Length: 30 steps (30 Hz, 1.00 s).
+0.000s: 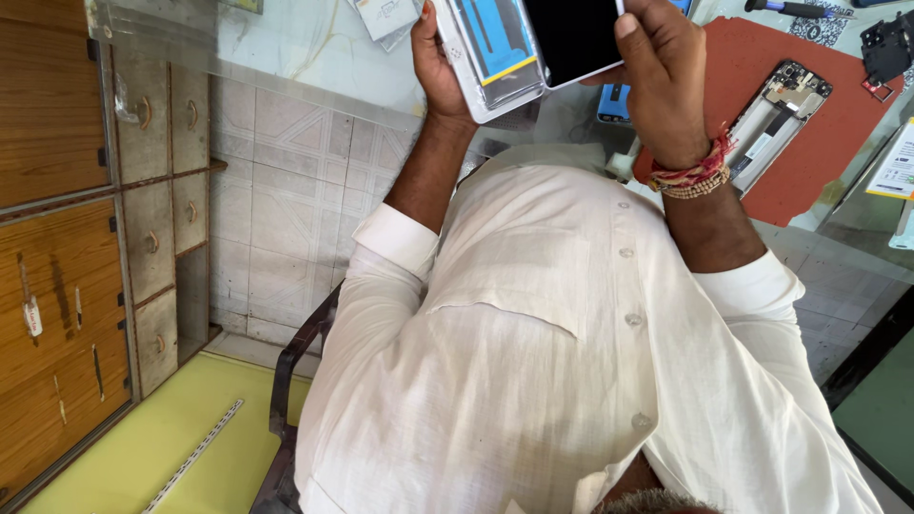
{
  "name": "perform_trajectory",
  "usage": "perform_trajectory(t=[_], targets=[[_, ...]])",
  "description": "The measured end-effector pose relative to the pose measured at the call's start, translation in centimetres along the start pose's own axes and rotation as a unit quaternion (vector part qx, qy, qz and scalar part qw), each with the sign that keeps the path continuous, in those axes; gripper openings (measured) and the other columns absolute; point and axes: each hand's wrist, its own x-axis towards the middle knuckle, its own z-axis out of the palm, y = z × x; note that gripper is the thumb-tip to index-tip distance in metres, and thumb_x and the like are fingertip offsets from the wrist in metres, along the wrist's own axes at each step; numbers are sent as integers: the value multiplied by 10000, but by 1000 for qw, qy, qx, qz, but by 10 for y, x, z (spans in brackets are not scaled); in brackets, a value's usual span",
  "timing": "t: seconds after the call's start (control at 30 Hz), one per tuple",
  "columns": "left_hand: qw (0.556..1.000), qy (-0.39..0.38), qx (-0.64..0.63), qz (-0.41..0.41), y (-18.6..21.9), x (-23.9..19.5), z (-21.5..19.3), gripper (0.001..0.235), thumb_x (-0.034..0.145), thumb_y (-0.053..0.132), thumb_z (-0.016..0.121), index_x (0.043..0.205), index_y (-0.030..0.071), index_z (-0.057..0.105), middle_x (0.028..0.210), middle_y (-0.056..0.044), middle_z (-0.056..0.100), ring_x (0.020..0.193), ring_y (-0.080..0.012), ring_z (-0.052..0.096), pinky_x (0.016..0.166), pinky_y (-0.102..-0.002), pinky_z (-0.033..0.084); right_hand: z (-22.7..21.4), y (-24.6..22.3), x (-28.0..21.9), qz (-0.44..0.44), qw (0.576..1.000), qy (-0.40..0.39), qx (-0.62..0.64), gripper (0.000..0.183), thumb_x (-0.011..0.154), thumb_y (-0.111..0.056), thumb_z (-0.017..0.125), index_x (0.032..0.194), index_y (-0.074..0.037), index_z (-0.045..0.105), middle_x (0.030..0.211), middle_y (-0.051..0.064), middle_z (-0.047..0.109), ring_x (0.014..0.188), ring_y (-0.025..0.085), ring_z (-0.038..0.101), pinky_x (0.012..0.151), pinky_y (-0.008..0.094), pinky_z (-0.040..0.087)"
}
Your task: The person removes the old battery from a disassembled smartphone, then opens a new battery package and installs the new battery into the phone. The person uses a small metal tool to pry and connect components.
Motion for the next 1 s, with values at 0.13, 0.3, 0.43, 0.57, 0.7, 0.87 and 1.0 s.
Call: perform_trajectory(t=[0.13,0.3,0.43,0.57,0.7,0.87,1.0], targets=[[999,4,37,-13,12,-3,16,538,1027,518,481,1145,18,643,993,-130,721,907,-230,730,798,-398,610,3,13,1,-4,1000,-6,-20,325,1219,-41,514,1527,56,477,1184,151,732,1054,216,767,874,346,652],[987,30,158,-18,16,-3,36,397,1020,411,588,1191,54,579,990,-85,672,868,-187,700,766,-388,603,12,19,-1,-33,995,-41,-83,414,1195,33,542,1587,-3,413,1206,174,721,1072,221,759,857,341,635],[847,17,515,134,12,7,47,397,1039,367,731,1137,-4,629,1027,-106,690,943,-174,692,822,-385,594,23,22,1,-8,995,-67,-73,421,1193,34,512,1598,-24,414,1229,157,698,1066,188,723,887,330,655],[746,73,661,47,19,18,59,423,927,446,730,939,25,691,792,-63,744,693,-161,743,658,-367,605,24,27,5,15,997,-67,-20,441,1180,56,527,1593,-19,391,1293,147,652,1118,188,729,906,334,633],[669,38,733,122,27,17,77,489,871,495,772,942,19,685,817,-87,753,721,-230,767,647,-396,597,22,31,4,40,996,-72,-29,516,1097,116,576,1560,-22,393,1250,150,672,1055,195,747,877,317,660],[531,41,846,39,29,20,91,517,828,583,738,914,73,719,799,-87,756,720,-294,751,636,-434,564,25,35,2,76,995,-60,-18,599,1032,147,595,1559,-21,368,1213,148,638,1055,189,744,877,314,640],[560,26,826,57,37,25,79,500,902,579,687,932,83,733,830,-66,756,761,-279,753,691,-444,574,20,41,4,28,992,-42,-116,469,1003,159,595,1439,17,497,1262,138,603,1037,200,755,813,306,620]])
